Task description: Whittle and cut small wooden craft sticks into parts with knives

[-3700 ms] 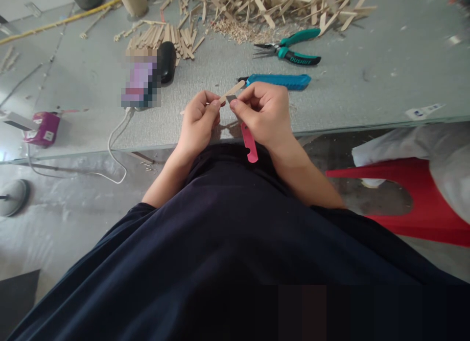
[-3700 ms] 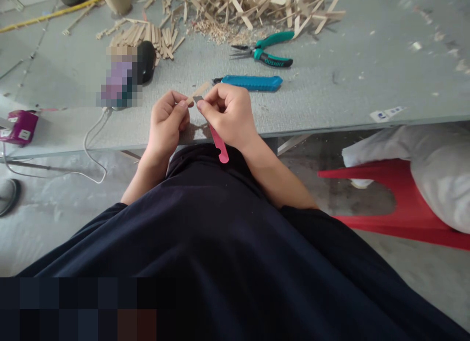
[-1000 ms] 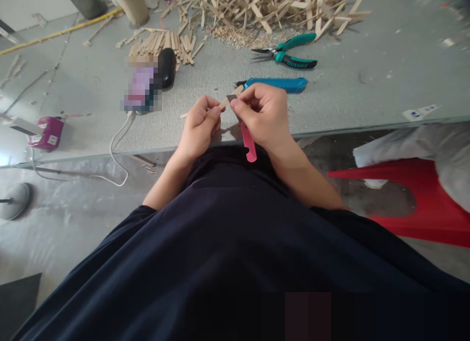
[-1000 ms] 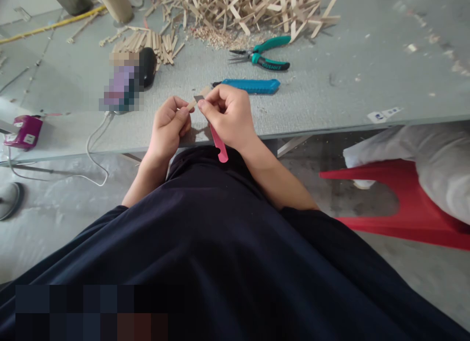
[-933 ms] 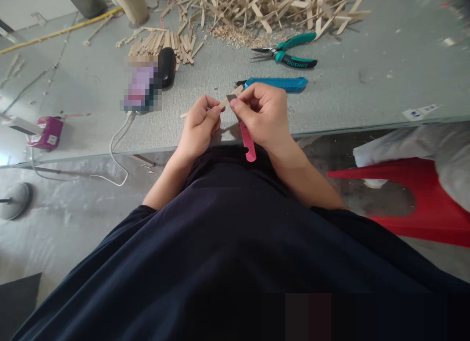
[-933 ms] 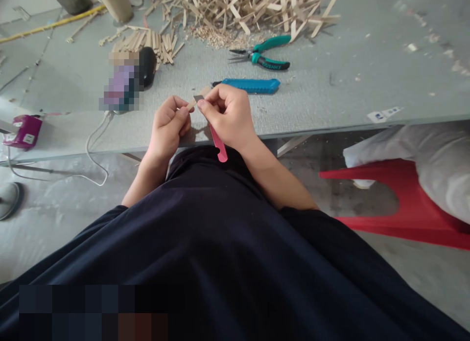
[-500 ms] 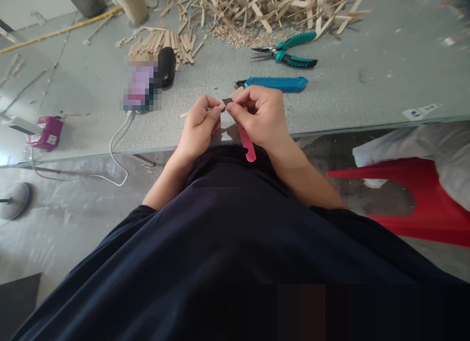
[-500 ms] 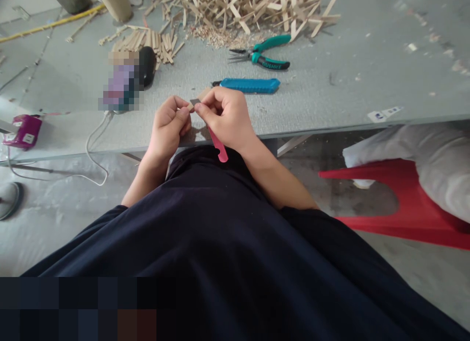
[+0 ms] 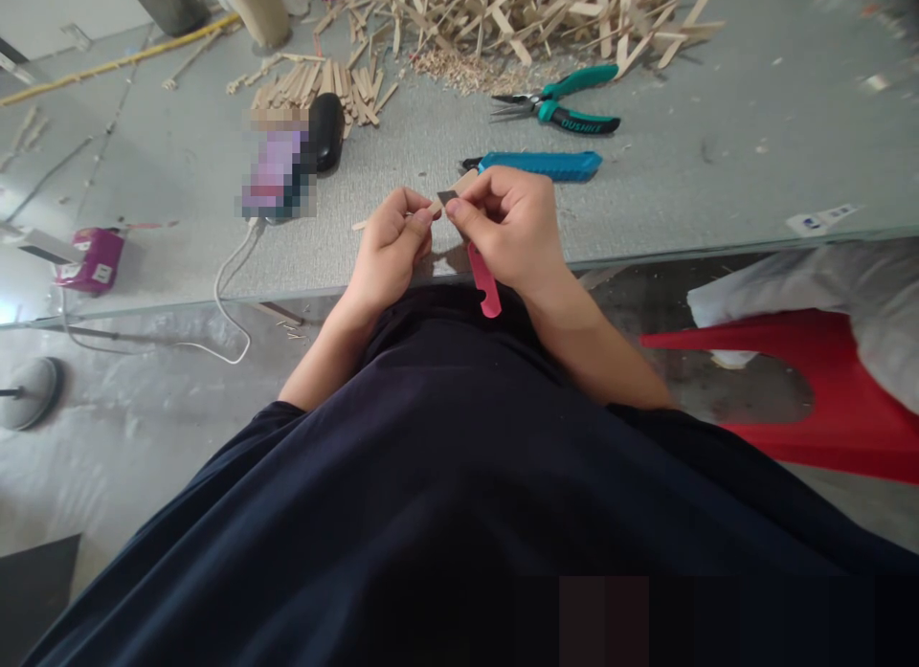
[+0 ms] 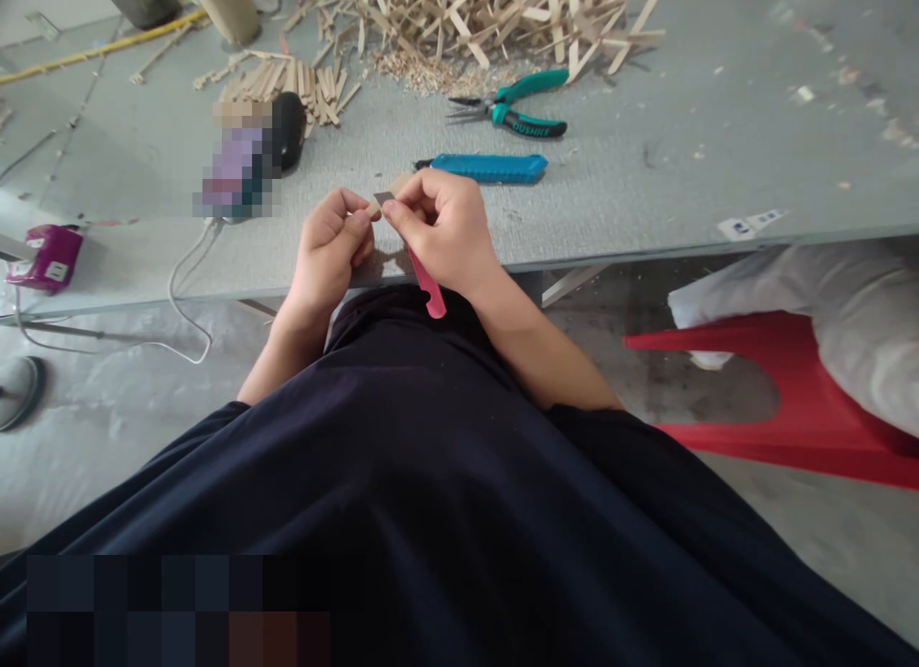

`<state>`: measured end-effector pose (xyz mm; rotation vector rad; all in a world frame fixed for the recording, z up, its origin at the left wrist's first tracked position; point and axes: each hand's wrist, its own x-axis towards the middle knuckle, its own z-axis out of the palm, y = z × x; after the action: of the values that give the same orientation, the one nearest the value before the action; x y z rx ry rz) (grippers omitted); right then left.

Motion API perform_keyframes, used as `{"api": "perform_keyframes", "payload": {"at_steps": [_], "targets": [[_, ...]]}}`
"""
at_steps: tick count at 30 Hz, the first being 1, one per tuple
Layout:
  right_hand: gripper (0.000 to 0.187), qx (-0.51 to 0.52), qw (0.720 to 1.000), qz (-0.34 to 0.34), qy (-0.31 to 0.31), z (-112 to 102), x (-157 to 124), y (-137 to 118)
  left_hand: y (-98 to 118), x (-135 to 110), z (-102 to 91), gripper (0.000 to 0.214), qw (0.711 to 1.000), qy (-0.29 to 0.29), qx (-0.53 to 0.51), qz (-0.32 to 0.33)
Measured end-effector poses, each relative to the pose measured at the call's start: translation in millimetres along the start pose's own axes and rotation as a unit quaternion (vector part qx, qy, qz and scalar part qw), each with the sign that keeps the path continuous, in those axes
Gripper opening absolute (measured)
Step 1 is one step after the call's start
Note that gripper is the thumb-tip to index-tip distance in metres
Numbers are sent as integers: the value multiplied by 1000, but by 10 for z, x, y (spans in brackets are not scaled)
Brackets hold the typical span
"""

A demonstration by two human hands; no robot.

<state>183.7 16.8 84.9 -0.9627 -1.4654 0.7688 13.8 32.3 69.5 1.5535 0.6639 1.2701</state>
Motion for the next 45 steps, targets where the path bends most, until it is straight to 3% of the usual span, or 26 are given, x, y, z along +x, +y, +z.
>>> {"api": "perform_keyframes", "payload": {"at_steps": [6,14,22,28,31,35,38,41,45], "targets": [[43,20,999,1,35,-21,9,45,15,-5,11,31,1000,14,6,13],[46,12,999,35,-22,-16,-2,15,-14,-13,-17,27,1000,15,21,-10],[54,57,995,-9,81,20,29,107,9,-11,15,36,999,25,17,18],[54,58,992,-29,111,-5,57,124,64,-21,59,39,996,82,-1,37],[57,42,984,-79,152,-115,133,73,58,-19,64,38,990,120,-54,57],[55,47,942,-227,241,-331,310,12,45,-15,29,34,986,146,-72,46],[59,28,935,-241,257,-511,438,47,88,-41,-1,25,989,145,-23,34],[63,5,937,-232,262,-655,523,171,217,-119,-11,14,985,131,95,63],[49,1,943,-184,279,-721,565,362,421,-251,-6,8,950,36,299,84]]}}
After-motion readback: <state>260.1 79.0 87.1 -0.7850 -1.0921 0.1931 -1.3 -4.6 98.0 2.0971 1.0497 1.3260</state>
